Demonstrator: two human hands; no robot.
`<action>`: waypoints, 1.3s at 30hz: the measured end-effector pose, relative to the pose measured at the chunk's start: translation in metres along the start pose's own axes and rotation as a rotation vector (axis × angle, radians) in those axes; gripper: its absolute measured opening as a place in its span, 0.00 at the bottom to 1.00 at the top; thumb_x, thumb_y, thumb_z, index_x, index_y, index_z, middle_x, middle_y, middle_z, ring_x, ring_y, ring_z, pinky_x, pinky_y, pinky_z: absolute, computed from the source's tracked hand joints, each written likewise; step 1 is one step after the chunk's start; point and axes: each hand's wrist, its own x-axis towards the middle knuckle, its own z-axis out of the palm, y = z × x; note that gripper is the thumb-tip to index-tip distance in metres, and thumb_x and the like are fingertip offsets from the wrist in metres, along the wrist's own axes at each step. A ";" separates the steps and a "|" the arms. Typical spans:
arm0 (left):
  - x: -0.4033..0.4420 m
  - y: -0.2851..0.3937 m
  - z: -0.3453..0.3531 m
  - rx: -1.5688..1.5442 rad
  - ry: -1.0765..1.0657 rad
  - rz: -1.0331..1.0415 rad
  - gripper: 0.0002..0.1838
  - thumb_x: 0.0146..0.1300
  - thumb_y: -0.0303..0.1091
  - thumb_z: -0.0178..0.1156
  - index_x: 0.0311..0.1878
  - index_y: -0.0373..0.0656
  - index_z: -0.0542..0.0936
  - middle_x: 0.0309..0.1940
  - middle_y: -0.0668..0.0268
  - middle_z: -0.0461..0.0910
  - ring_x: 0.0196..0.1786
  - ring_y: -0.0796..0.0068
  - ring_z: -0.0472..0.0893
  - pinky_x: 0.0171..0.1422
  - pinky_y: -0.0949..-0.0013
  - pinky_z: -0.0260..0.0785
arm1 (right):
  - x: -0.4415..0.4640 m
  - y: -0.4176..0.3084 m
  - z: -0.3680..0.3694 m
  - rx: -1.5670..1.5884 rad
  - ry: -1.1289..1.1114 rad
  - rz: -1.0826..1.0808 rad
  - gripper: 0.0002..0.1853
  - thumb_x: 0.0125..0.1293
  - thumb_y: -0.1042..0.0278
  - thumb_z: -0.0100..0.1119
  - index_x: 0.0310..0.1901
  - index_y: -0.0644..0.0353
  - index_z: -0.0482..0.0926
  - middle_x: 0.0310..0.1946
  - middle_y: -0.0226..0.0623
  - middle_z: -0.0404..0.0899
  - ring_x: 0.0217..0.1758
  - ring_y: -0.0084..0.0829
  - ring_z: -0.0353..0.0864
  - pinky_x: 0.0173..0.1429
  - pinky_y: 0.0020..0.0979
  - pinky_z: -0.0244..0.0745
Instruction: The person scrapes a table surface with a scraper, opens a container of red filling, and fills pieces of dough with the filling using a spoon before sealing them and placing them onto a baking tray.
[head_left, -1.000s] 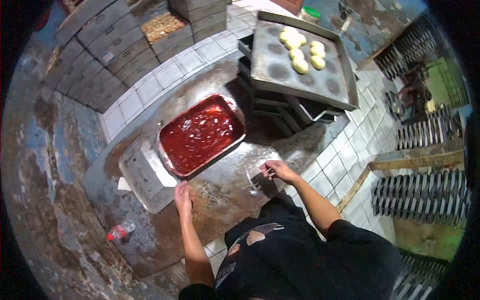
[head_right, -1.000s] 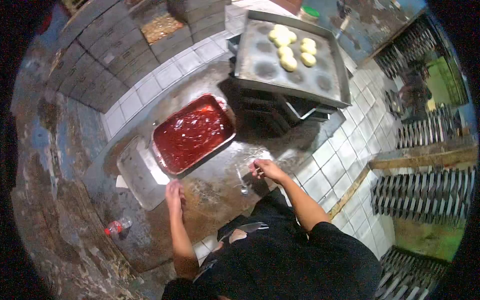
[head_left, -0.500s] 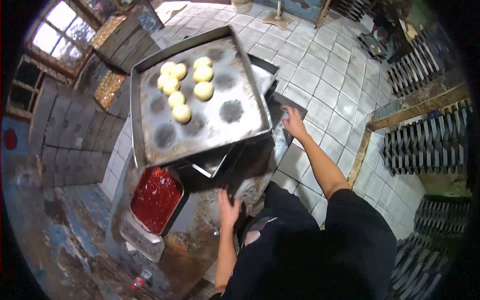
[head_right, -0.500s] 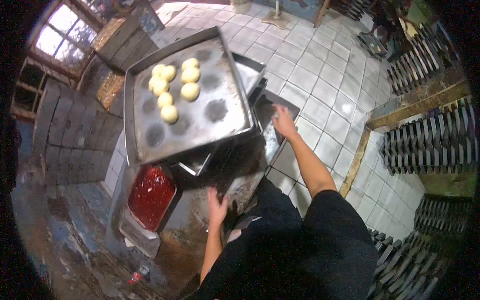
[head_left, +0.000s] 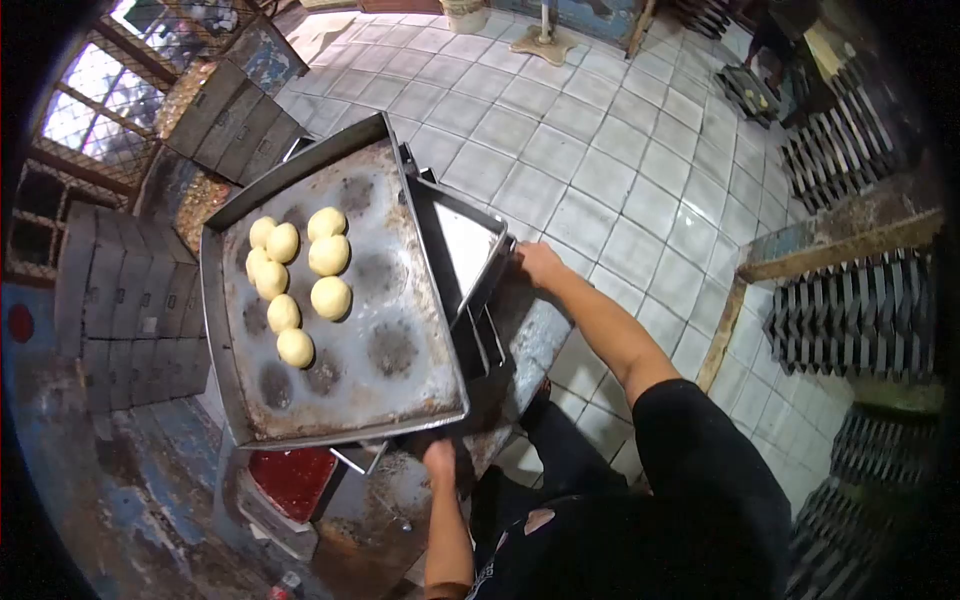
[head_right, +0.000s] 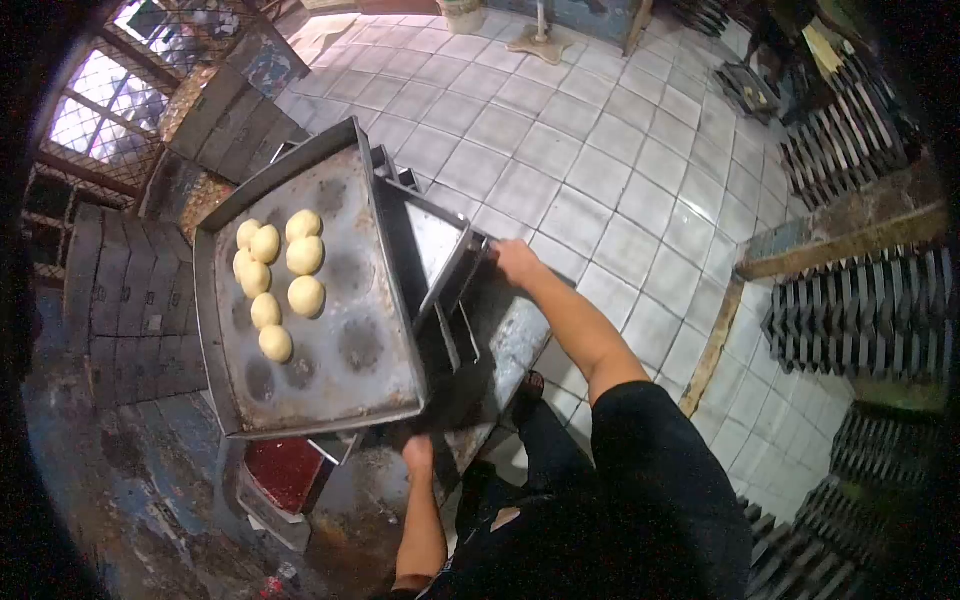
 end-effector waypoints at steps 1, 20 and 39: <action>0.047 -0.063 0.054 0.031 0.077 -0.121 0.28 0.73 0.50 0.54 0.44 0.28 0.84 0.42 0.43 0.87 0.47 0.39 0.84 0.54 0.47 0.75 | 0.001 0.001 0.002 -0.008 0.004 -0.015 0.14 0.52 0.70 0.69 0.43 0.58 0.86 0.56 0.43 0.79 0.47 0.47 0.85 0.50 0.44 0.82; -0.019 0.110 0.052 -0.041 0.288 0.011 0.28 0.65 0.43 0.65 0.64 0.37 0.78 0.64 0.43 0.77 0.65 0.38 0.75 0.71 0.45 0.65 | -0.082 0.102 0.013 0.319 0.187 0.023 0.19 0.61 0.61 0.66 0.52 0.57 0.77 0.41 0.45 0.82 0.44 0.49 0.83 0.45 0.45 0.80; -0.355 -0.010 0.069 -0.405 0.250 -0.364 0.32 0.63 0.26 0.68 0.69 0.36 0.68 0.60 0.49 0.74 0.57 0.61 0.79 0.56 0.61 0.73 | -0.154 -0.007 0.245 0.951 0.035 0.922 0.34 0.70 0.63 0.61 0.73 0.70 0.64 0.69 0.63 0.71 0.73 0.57 0.70 0.74 0.47 0.67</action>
